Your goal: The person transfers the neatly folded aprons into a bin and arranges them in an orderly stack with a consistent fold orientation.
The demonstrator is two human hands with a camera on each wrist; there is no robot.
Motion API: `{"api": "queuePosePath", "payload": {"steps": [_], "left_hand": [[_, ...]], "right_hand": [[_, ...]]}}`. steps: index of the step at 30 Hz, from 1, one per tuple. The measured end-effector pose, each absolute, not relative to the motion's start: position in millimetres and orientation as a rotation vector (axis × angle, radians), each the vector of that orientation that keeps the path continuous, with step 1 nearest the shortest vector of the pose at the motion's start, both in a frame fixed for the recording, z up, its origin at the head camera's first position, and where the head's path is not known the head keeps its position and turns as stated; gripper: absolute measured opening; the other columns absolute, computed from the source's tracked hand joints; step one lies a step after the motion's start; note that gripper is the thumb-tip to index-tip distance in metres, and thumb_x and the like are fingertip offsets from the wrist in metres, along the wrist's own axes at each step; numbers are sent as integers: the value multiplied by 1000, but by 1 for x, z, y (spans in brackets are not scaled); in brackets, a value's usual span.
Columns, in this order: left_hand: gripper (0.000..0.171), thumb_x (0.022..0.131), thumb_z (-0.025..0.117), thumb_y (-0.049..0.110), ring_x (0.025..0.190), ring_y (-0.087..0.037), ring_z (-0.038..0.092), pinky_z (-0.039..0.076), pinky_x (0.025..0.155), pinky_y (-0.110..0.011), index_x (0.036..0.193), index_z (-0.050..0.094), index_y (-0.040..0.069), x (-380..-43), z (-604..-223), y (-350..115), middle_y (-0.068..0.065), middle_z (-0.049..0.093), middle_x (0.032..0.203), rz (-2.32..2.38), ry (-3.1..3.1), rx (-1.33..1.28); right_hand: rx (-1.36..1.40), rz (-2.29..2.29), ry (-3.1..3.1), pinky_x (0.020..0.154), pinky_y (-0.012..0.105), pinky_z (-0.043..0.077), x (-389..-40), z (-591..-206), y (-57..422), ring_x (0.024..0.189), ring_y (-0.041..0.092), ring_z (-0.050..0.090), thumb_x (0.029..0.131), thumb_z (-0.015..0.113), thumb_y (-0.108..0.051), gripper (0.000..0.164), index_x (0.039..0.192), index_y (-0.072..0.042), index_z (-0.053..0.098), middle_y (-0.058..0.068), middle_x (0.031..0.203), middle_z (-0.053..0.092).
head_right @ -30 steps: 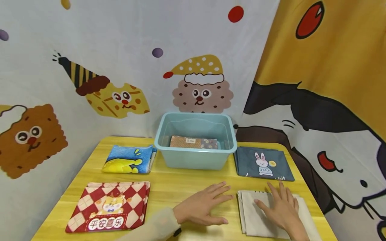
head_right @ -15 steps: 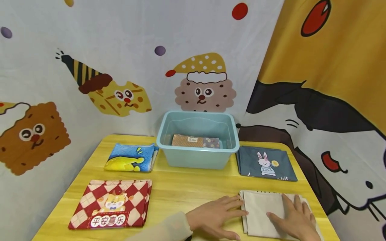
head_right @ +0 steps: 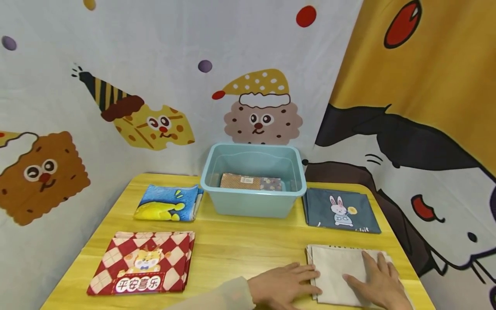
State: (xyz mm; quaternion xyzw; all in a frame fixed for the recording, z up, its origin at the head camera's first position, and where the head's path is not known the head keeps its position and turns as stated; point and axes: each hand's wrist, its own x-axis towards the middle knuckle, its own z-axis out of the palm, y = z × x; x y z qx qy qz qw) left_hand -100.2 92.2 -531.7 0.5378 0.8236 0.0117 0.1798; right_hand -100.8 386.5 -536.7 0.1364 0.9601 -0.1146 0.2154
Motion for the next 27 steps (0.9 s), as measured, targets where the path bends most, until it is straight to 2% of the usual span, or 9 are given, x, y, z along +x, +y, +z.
{"api": "queuePosePath", "payload": {"steps": [8,27], "left_hand": [[54,89,35,67,142,1,1,17,116,-29,140,23,53,-100,-534,90,24,6,152,87,2333,1492],[49,89,40,66,142,2,3,13,117,-31,135,35,51,-104,-532,68,25,11,151,229,2340,1407]], "right_hand": [[340,-308,2678,91,79,11,-99,-537,382,116,71,2,54,56,-88,133,141,7,22,48,137,1],[284,-255,2747,87,81,19,-103,-530,358,113,67,14,53,54,-90,129,140,3,31,44,137,14]]}}
